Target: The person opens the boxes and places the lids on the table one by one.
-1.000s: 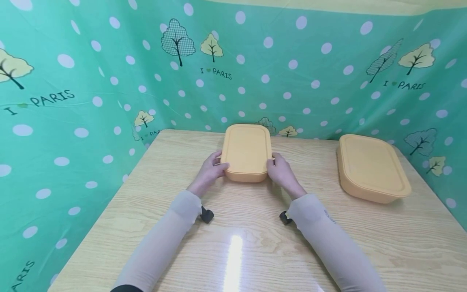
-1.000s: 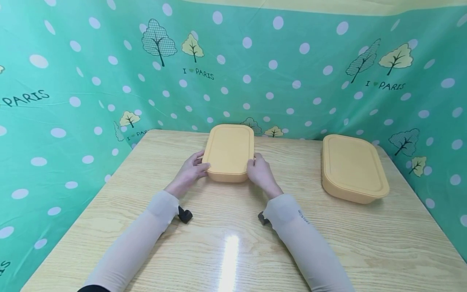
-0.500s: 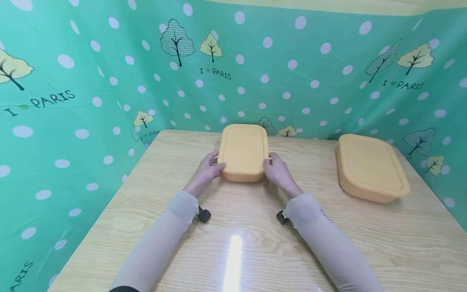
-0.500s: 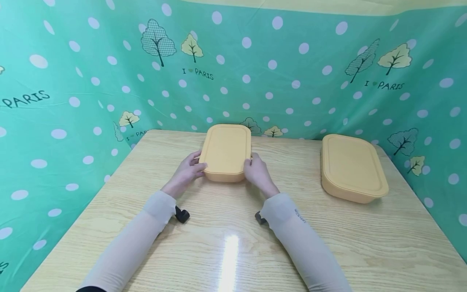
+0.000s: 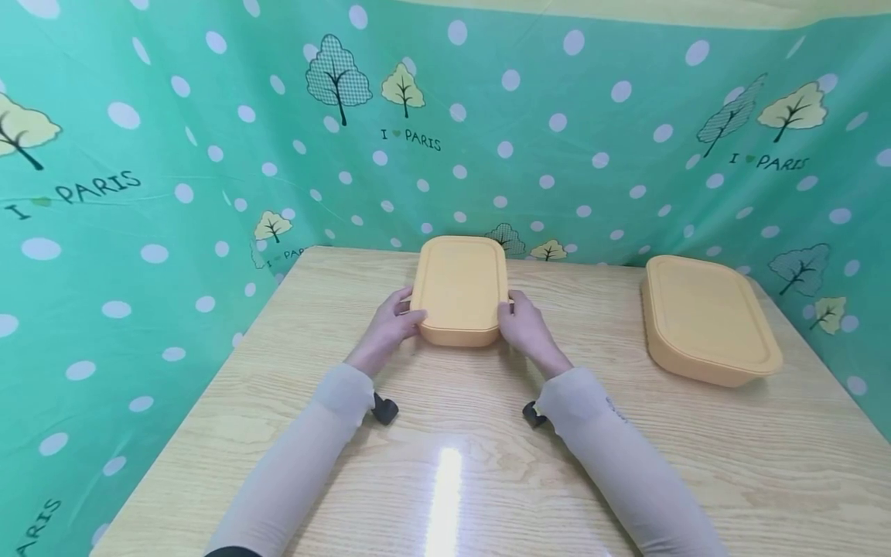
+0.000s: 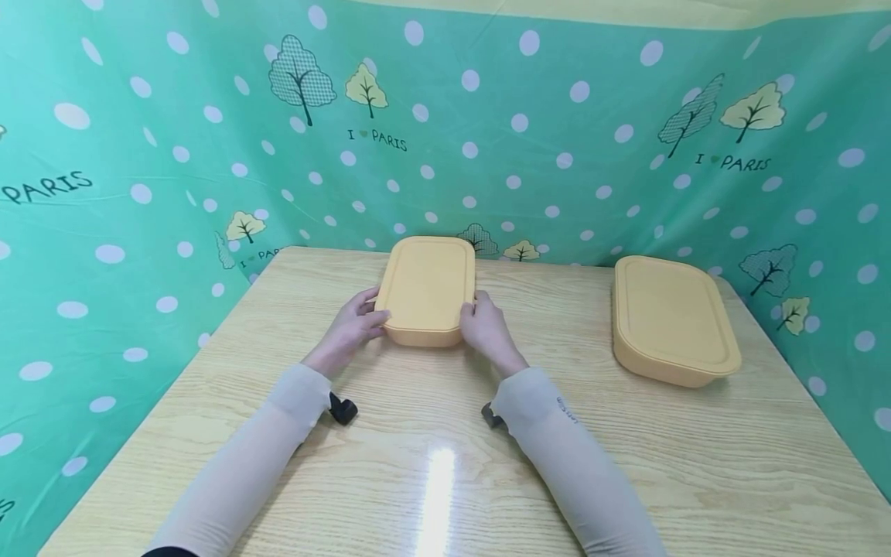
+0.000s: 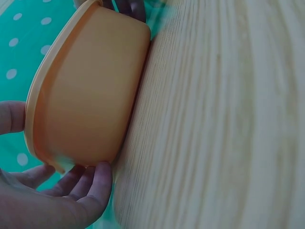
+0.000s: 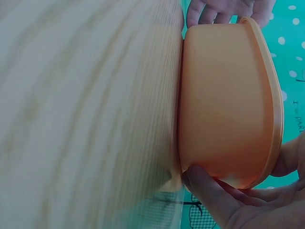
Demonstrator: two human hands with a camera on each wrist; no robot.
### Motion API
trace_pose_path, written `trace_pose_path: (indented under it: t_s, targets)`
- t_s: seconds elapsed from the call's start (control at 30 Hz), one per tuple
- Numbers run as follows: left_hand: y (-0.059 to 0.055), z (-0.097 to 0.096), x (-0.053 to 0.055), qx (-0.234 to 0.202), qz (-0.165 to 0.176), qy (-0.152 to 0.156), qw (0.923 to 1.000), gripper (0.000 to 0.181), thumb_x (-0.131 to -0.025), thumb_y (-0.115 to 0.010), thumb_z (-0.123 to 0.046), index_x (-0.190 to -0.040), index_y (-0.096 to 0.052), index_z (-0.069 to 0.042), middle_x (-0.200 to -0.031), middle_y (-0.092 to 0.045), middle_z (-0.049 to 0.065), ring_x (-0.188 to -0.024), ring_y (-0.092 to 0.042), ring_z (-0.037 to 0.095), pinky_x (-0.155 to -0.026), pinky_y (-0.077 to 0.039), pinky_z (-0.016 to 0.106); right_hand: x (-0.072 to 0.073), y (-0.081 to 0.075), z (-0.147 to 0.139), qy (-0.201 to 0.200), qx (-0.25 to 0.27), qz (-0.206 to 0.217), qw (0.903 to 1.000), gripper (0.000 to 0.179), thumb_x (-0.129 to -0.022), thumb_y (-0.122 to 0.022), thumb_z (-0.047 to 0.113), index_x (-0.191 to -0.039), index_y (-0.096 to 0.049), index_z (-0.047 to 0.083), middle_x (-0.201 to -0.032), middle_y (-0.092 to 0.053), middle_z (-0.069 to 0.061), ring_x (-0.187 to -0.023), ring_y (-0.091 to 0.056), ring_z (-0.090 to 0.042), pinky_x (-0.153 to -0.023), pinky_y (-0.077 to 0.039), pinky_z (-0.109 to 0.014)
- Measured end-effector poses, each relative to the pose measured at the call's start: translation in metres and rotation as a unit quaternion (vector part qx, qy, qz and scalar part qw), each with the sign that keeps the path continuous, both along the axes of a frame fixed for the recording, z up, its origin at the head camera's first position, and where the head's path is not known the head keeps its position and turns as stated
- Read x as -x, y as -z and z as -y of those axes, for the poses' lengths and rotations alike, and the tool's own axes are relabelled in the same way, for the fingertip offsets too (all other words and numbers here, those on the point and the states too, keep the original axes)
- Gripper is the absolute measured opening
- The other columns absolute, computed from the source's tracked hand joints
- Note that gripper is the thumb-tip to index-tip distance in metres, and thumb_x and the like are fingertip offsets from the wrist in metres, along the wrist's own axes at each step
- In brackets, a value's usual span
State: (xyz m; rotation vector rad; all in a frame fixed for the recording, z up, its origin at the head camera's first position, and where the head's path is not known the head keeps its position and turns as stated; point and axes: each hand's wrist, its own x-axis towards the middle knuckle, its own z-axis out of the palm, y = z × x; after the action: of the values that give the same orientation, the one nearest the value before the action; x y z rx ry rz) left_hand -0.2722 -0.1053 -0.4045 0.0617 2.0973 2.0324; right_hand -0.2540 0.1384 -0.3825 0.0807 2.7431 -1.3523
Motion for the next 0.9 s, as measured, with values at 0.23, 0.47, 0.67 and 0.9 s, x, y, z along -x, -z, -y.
trace_pose_path:
  t_s: [0.23,0.47,0.67,0.9]
  targets:
    - [0.001,0.004,0.001,0.005,-0.002,0.0,1.0,0.072,-0.087,-0.063,-0.014,-0.15,-0.027,-0.013,-0.139,-0.042,0.018,-0.119,-0.051,0.03,-0.097,-0.046,0.041,0.0,0.001,0.003,-0.003,-0.004,-0.002,1.0,0.055,-0.101,-0.027,0.029,-0.148,-0.026,0.003,-0.136,-0.048,-0.021,-0.117,-0.051,-0.03,-0.096,-0.044,-0.047]
    - [0.002,0.006,0.003,0.004,0.002,-0.006,1.0,0.071,-0.088,-0.063,-0.014,-0.15,-0.027,-0.014,-0.139,-0.042,0.018,-0.119,-0.051,0.03,-0.096,-0.047,0.04,0.001,0.002,0.007,0.0,0.0,-0.003,1.0,0.055,-0.101,-0.028,0.03,-0.148,-0.026,0.002,-0.138,-0.046,-0.021,-0.124,-0.048,-0.032,-0.101,-0.041,-0.048]
    - [0.001,0.008,0.004,0.008,0.002,-0.005,1.0,0.07,-0.089,-0.062,-0.014,-0.149,-0.028,-0.013,-0.139,-0.041,0.019,-0.12,-0.05,0.032,-0.097,-0.046,0.042,0.002,0.003,0.01,0.003,0.001,0.0,1.0,0.054,-0.101,-0.028,0.03,-0.148,-0.026,0.004,-0.137,-0.047,-0.021,-0.123,-0.048,-0.031,-0.101,-0.041,-0.047]
    - [0.001,0.009,0.004,0.012,0.006,-0.01,0.9999,0.07,-0.087,-0.063,-0.013,-0.149,-0.029,-0.013,-0.139,-0.042,0.018,-0.118,-0.052,0.031,-0.096,-0.047,0.04,0.003,0.002,0.011,0.007,0.004,-0.003,1.0,0.055,-0.1,-0.028,0.029,-0.148,-0.026,0.002,-0.139,-0.045,-0.022,-0.127,-0.044,-0.033,-0.103,-0.039,-0.048]
